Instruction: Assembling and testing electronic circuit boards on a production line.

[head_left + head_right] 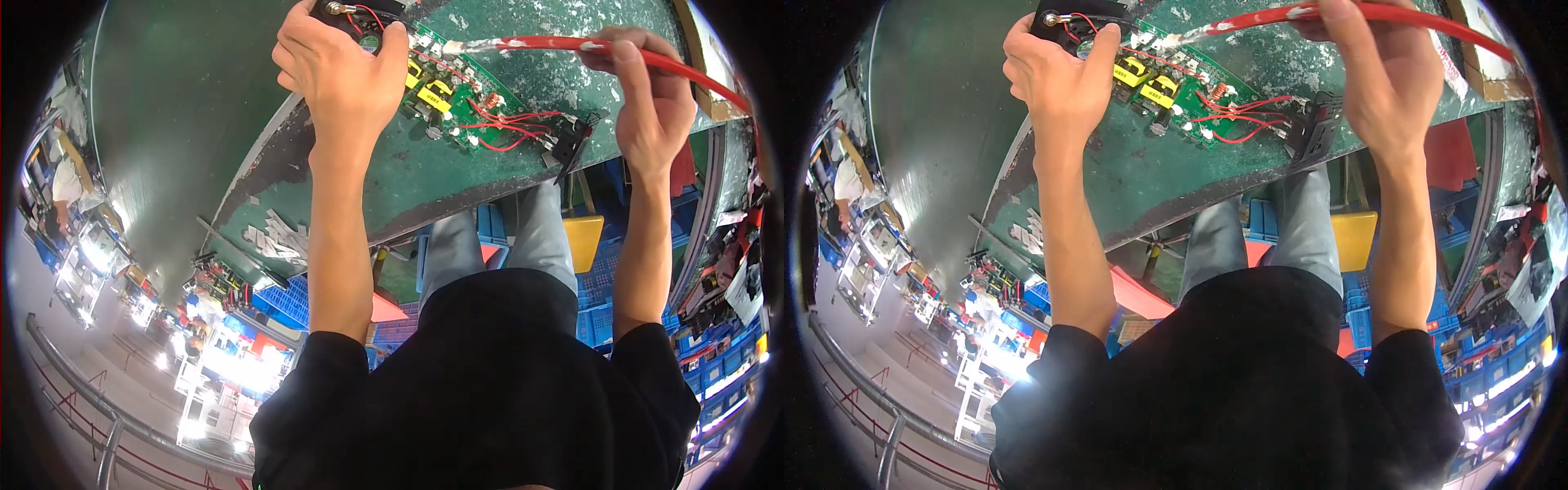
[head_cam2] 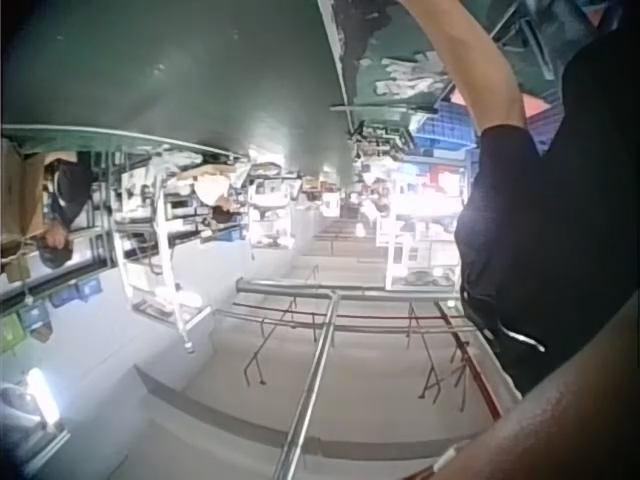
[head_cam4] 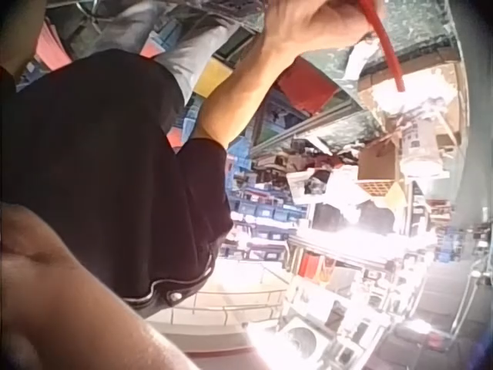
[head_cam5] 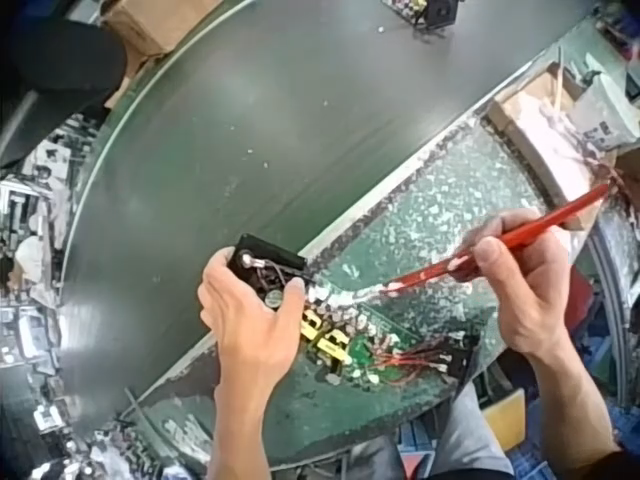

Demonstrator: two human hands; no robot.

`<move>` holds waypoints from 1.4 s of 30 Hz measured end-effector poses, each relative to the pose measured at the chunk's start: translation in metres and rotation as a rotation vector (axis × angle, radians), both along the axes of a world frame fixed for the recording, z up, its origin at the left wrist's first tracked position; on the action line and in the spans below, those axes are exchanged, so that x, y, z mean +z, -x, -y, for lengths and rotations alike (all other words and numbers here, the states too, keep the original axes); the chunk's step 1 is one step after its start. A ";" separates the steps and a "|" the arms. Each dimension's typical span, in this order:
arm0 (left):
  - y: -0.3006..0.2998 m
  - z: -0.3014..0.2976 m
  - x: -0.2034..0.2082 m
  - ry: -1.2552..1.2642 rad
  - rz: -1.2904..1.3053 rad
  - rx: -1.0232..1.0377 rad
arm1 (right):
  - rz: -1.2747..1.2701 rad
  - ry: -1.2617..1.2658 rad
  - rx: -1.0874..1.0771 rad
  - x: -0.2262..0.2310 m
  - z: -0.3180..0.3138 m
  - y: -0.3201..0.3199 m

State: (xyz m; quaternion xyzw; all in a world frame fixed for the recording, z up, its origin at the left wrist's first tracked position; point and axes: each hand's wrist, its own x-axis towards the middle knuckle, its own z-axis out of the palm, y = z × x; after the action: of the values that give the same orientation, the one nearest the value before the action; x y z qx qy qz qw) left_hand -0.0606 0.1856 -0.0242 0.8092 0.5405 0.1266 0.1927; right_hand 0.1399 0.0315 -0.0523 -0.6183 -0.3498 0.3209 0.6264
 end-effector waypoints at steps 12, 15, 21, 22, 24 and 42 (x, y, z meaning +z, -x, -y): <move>0.001 0.000 -0.001 -0.035 -0.005 -0.012 | -0.031 0.078 -0.045 0.000 0.017 -0.003; -0.002 0.001 -0.001 -0.020 -0.014 -0.008 | -0.030 0.081 -0.015 -0.004 0.020 -0.005; 0.010 -0.002 -0.012 -0.023 -0.028 -0.055 | -0.038 0.079 -0.062 -0.003 0.017 -0.005; 0.015 -0.004 -0.017 -0.019 -0.048 -0.097 | -0.046 0.051 -0.044 -0.003 0.015 -0.003; 0.019 -0.004 -0.022 -0.027 -0.046 -0.102 | -0.037 0.100 -0.030 -0.002 0.015 0.000; 0.018 -0.003 -0.022 -0.025 -0.095 -0.070 | -0.053 0.064 0.026 -0.005 0.024 -0.005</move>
State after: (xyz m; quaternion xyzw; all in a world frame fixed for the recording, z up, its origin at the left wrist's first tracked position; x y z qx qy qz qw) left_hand -0.0787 0.1889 -0.0464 0.8349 0.5189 0.0878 0.1611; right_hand 0.1444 0.0072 -0.0577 -0.6246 -0.3309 0.3562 0.6111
